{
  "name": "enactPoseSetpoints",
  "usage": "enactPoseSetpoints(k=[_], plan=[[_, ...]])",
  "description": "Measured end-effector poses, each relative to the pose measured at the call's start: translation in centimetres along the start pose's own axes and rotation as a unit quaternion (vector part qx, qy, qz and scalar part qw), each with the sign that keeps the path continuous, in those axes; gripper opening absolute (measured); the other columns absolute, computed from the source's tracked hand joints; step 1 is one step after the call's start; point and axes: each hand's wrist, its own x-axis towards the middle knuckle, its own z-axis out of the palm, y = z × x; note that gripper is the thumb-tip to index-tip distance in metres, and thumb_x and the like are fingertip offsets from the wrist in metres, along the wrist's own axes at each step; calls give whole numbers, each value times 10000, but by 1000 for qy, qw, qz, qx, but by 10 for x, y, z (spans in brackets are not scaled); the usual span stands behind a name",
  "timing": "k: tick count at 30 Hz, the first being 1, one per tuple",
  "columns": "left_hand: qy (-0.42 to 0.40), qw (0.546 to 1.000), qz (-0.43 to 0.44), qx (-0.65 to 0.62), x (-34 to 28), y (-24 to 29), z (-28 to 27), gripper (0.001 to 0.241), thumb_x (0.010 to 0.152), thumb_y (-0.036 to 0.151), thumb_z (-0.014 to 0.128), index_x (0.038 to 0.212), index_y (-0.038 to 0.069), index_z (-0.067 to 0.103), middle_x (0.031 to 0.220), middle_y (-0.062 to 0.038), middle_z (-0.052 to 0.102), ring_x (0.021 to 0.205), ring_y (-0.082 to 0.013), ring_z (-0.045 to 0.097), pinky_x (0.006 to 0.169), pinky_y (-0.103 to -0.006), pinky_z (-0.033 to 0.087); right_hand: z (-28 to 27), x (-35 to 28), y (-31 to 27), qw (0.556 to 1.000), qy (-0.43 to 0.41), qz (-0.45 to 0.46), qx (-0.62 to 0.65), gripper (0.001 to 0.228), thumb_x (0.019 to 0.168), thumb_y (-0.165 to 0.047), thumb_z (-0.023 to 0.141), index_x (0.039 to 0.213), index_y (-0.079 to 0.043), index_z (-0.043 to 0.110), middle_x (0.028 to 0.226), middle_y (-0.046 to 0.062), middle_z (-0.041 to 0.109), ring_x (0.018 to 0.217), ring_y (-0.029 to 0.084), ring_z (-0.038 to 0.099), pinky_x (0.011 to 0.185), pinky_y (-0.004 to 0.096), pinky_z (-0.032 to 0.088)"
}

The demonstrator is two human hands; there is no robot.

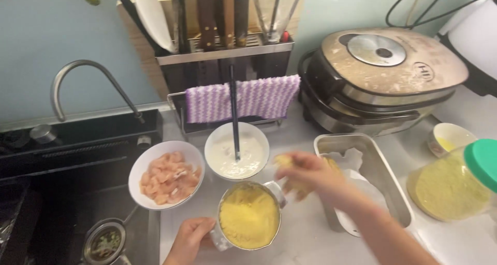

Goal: Breading pieces of raw chicken by dipping them in liquid batter and then coating them with breading powder.

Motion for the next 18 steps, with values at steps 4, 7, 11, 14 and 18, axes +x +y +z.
enactPoseSetpoints(k=[4,7,11,14,18], plan=[[-41,999,24,-3,9,-13,-12,387,961,251,629,877,-105,756,787,-111,745,696,-171,694,668,-331,586,-92,12,31,992,122,15,26,415,907,-291,661,1255,-65,641,1037,80,761,808,169,738,609,327,566],[-36,999,-6,6,6,-6,-5,388,942,250,597,868,-90,767,765,-126,757,669,-188,707,651,-360,605,-131,22,62,977,184,88,55,466,971,-352,592,1342,-71,616,1146,91,747,938,183,713,774,348,579],[-39,999,1,7,8,-8,-9,385,951,246,592,856,-89,756,768,-116,745,676,-176,697,659,-358,603,-187,57,129,954,252,95,-128,533,1005,-349,576,1470,-93,532,1341,88,660,1177,206,646,1002,369,507],[-38,999,6,13,6,-8,-7,381,955,248,593,838,-79,749,756,-107,737,672,-173,695,659,-360,606,-190,49,110,941,218,104,-236,525,1001,-328,559,1487,-130,539,1387,68,664,1238,185,615,1050,352,472],[-31,999,14,5,4,-7,-6,370,965,244,604,815,-67,737,749,-90,721,672,-164,683,653,-353,601,-190,38,66,959,171,63,-216,459,988,-296,538,1397,-108,628,1275,46,737,1125,163,701,944,326,532]])
